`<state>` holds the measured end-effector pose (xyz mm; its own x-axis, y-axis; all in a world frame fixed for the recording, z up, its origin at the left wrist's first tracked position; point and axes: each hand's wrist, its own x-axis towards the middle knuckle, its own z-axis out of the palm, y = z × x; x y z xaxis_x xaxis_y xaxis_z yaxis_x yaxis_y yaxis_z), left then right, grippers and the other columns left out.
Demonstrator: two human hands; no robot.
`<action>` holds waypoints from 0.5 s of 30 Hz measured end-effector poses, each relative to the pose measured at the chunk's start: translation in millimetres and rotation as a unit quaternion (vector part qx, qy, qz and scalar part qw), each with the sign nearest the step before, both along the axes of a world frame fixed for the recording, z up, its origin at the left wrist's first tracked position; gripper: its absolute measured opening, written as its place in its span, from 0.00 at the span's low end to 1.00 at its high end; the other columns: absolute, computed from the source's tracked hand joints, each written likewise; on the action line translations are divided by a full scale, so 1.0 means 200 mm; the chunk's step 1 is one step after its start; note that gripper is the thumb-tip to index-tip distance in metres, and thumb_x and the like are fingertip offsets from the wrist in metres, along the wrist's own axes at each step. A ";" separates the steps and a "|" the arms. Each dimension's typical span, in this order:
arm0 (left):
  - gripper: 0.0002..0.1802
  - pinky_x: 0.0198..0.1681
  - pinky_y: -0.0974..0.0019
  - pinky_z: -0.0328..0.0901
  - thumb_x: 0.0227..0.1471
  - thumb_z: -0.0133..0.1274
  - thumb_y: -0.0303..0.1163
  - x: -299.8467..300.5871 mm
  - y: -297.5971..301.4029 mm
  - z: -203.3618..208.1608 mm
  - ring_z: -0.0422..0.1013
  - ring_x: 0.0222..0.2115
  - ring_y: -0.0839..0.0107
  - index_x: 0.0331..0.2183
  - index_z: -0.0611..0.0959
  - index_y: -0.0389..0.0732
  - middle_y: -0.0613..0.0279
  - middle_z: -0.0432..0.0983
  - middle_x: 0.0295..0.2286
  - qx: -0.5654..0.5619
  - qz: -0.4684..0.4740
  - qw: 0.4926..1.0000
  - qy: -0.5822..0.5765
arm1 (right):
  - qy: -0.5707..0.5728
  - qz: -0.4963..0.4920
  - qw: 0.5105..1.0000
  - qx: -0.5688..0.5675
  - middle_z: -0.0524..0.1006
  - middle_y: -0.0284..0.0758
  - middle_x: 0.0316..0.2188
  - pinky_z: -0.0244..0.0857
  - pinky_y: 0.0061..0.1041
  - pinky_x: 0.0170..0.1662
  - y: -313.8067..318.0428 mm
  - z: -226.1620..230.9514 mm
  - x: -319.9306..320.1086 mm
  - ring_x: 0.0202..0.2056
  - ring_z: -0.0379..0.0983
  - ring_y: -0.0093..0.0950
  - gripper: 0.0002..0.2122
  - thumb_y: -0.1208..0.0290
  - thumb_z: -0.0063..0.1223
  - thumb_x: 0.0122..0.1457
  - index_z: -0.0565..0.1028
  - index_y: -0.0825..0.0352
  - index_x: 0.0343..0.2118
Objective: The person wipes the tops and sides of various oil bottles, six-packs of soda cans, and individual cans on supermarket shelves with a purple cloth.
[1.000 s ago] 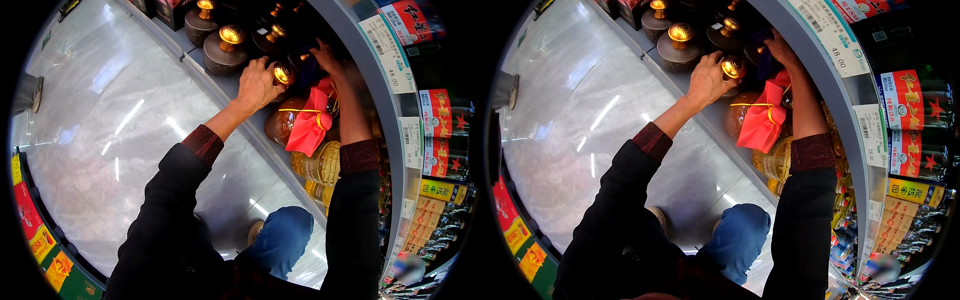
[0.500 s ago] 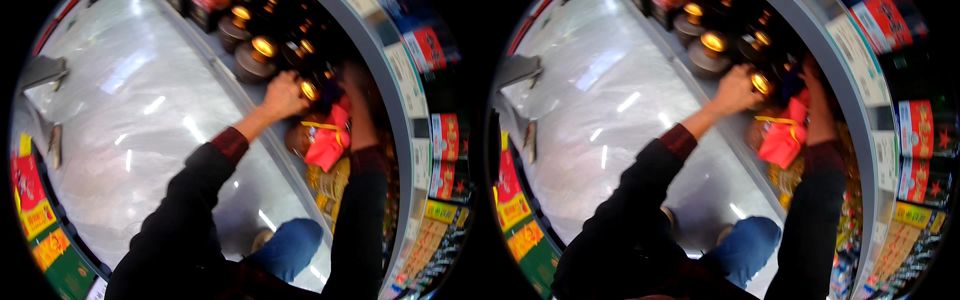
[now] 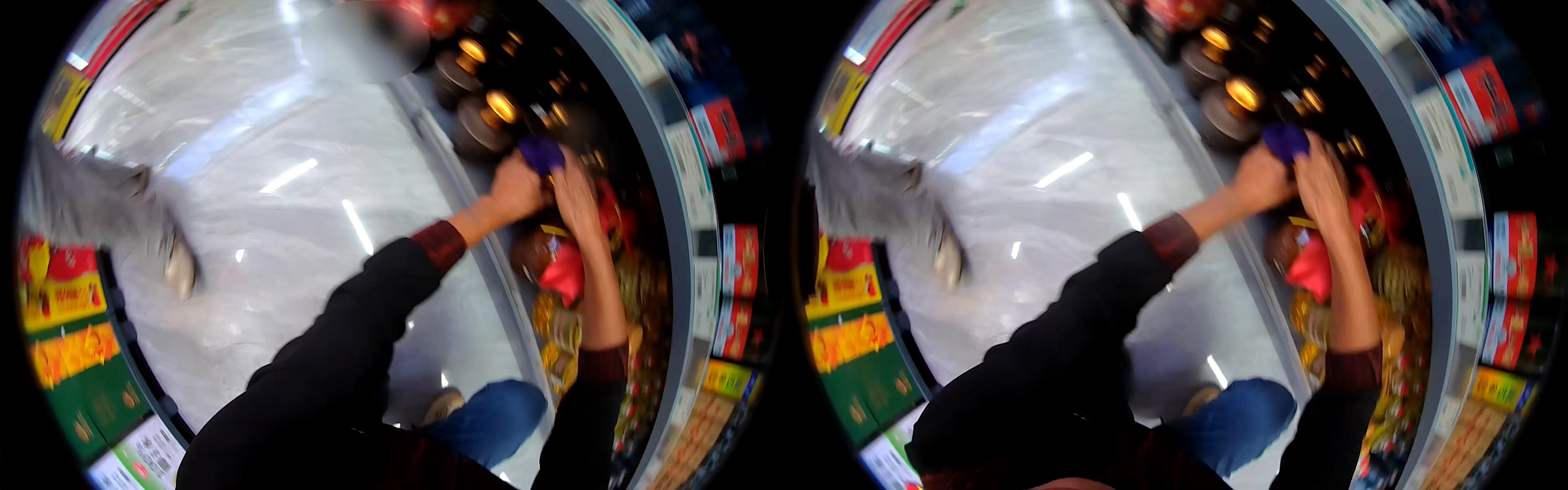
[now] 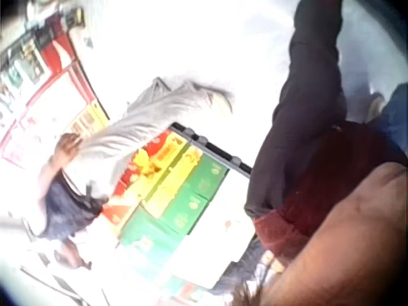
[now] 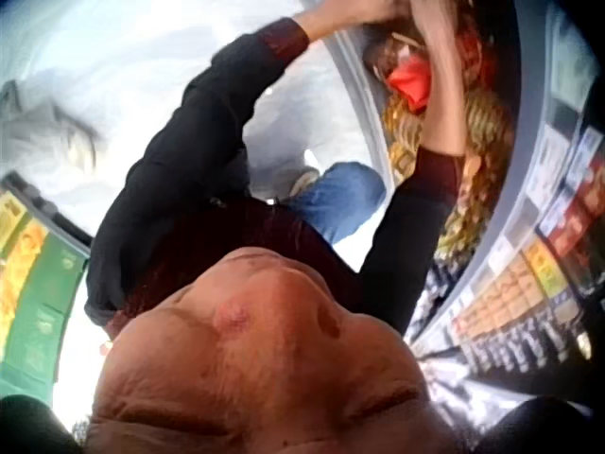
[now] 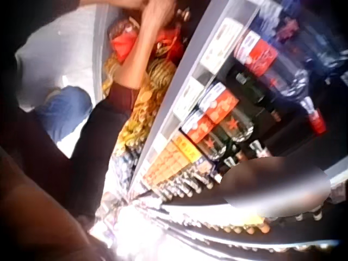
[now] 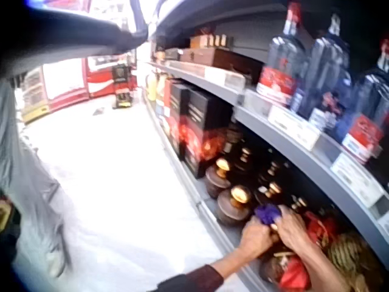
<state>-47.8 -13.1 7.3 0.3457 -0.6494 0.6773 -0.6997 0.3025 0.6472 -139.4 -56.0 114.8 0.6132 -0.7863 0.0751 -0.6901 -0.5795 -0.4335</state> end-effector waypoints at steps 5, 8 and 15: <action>0.27 0.45 0.57 0.66 0.38 0.63 0.48 0.03 0.02 0.09 0.67 0.42 0.54 0.39 0.82 0.40 0.51 0.72 0.40 0.147 -0.033 0.987 -0.049 | 0.021 -0.073 0.993 0.088 0.72 0.55 0.44 0.63 0.42 0.45 -0.28 -0.10 -0.06 0.46 0.70 0.49 0.21 0.60 0.38 0.58 0.72 0.72 0.45; 0.29 0.47 0.56 0.65 0.39 0.62 0.50 0.00 0.01 0.07 0.66 0.44 0.54 0.41 0.81 0.40 0.51 0.70 0.41 0.168 -0.046 0.983 -0.060 | -0.085 -0.171 0.947 0.258 0.74 0.51 0.44 0.64 0.35 0.45 -0.30 -0.13 -0.06 0.43 0.72 0.42 0.20 0.59 0.42 0.59 0.72 0.73 0.44; 0.25 0.44 0.53 0.67 0.37 0.65 0.43 0.05 0.01 0.05 0.68 0.42 0.52 0.39 0.81 0.42 0.52 0.73 0.40 0.144 -0.049 0.987 -0.057 | -0.004 0.008 0.990 -0.139 0.70 0.56 0.49 0.64 0.44 0.51 0.09 -0.04 -0.07 0.47 0.69 0.53 0.20 0.64 0.41 0.61 0.69 0.69 0.53</action>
<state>-38.7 -10.4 18.1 0.2045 -0.8470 0.4907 -0.7499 0.1867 0.6347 -153.7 -37.8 107.7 0.6237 -0.7253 0.2914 -0.6776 -0.6875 -0.2611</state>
